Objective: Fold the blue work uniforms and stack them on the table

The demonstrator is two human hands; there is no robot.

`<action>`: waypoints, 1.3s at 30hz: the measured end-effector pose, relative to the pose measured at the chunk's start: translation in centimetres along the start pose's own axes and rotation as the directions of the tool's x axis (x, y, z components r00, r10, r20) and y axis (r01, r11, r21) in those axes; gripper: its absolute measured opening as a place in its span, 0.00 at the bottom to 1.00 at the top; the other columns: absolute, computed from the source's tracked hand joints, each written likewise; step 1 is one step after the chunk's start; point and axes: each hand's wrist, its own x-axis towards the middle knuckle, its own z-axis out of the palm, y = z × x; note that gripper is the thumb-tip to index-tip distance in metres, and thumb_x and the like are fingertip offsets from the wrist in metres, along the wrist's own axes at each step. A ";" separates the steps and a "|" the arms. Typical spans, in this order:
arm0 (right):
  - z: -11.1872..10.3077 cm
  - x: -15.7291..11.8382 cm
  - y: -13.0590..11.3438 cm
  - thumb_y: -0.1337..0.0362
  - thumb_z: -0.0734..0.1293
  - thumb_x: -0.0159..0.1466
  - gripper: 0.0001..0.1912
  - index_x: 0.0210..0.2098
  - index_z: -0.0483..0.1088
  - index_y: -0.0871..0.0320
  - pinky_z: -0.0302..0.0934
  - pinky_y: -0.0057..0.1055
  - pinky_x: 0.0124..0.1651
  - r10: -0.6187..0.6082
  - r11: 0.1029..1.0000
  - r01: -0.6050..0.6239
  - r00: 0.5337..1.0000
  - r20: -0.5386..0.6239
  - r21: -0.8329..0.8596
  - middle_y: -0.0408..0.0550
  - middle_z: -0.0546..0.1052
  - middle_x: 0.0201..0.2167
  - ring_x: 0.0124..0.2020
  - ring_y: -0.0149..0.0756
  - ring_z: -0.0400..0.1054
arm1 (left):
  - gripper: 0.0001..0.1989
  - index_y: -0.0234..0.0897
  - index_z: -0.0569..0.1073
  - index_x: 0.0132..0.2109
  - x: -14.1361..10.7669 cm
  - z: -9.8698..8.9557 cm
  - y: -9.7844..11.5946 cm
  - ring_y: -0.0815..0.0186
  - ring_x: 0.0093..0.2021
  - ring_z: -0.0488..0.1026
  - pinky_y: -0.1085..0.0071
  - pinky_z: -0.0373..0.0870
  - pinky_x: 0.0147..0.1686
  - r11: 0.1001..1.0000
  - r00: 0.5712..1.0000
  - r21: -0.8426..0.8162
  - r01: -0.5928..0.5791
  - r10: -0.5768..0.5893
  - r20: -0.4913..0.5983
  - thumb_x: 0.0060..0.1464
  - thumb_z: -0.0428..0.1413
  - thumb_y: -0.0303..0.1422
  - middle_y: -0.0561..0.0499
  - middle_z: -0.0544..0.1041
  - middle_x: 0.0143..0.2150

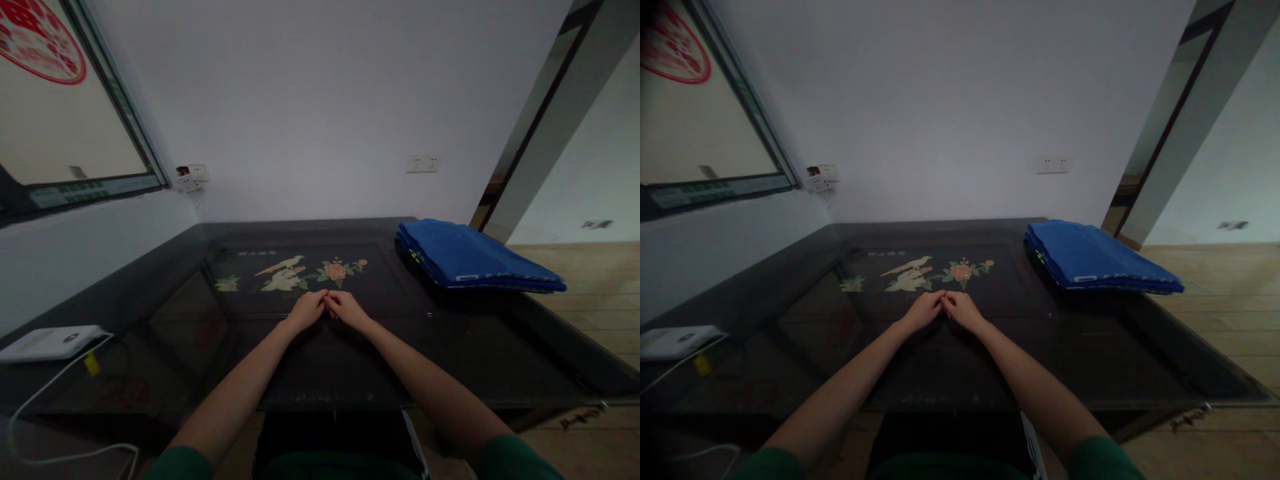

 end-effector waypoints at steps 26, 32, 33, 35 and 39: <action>-0.1 0.0 0.0 0.64 0.58 0.67 0.15 0.24 0.64 0.58 0.52 0.23 0.26 0.001 0.999 -0.001 1.000 0.020 -0.034 0.39 0.68 0.16 0.19 0.27 0.61 | 0.10 0.36 0.73 0.42 -0.2 -0.3 0.3 0.62 0.39 0.75 0.72 0.65 0.37 0.999 1.000 0.041 0.009 -0.009 0.019 0.60 0.47 0.27 0.46 0.78 0.38; -0.2 0.0 -0.2 0.65 0.58 0.67 0.15 0.24 0.64 0.59 0.52 0.23 0.27 0.001 0.999 0.000 1.000 0.029 -0.040 0.39 0.68 0.16 0.19 0.26 0.61 | 0.10 0.36 0.73 0.43 -0.1 -0.2 0.2 0.61 0.40 0.75 0.72 0.65 0.38 0.998 1.000 0.057 -0.003 0.002 0.018 0.59 0.47 0.27 0.46 0.78 0.39; -0.2 0.0 -0.2 0.64 0.58 0.67 0.15 0.24 0.64 0.59 0.52 0.23 0.27 0.004 0.999 -0.002 1.000 0.029 -0.037 0.39 0.68 0.16 0.19 0.26 0.61 | 0.10 0.36 0.73 0.42 -0.1 -0.2 0.1 0.62 0.40 0.75 0.72 0.65 0.38 0.998 1.000 0.057 -0.004 0.003 0.017 0.60 0.47 0.27 0.46 0.78 0.39; -0.2 0.0 -0.3 0.64 0.58 0.67 0.15 0.23 0.64 0.59 0.52 0.23 0.26 0.007 0.999 -0.006 1.000 0.026 -0.039 0.39 0.68 0.16 0.19 0.27 0.61 | 0.10 0.36 0.73 0.42 -0.1 -0.2 0.2 0.62 0.40 0.75 0.72 0.65 0.38 0.999 1.000 0.055 0.001 -0.002 0.016 0.60 0.47 0.27 0.46 0.78 0.38; -0.3 -0.1 -0.4 0.64 0.58 0.67 0.15 0.23 0.64 0.58 0.52 0.23 0.26 0.004 0.999 -0.003 1.000 0.023 -0.046 0.39 0.68 0.16 0.19 0.27 0.61 | 0.10 0.37 0.72 0.43 -0.2 -0.4 0.2 0.62 0.41 0.75 0.72 0.65 0.38 0.999 1.000 0.048 0.000 0.000 0.017 0.60 0.47 0.27 0.46 0.78 0.39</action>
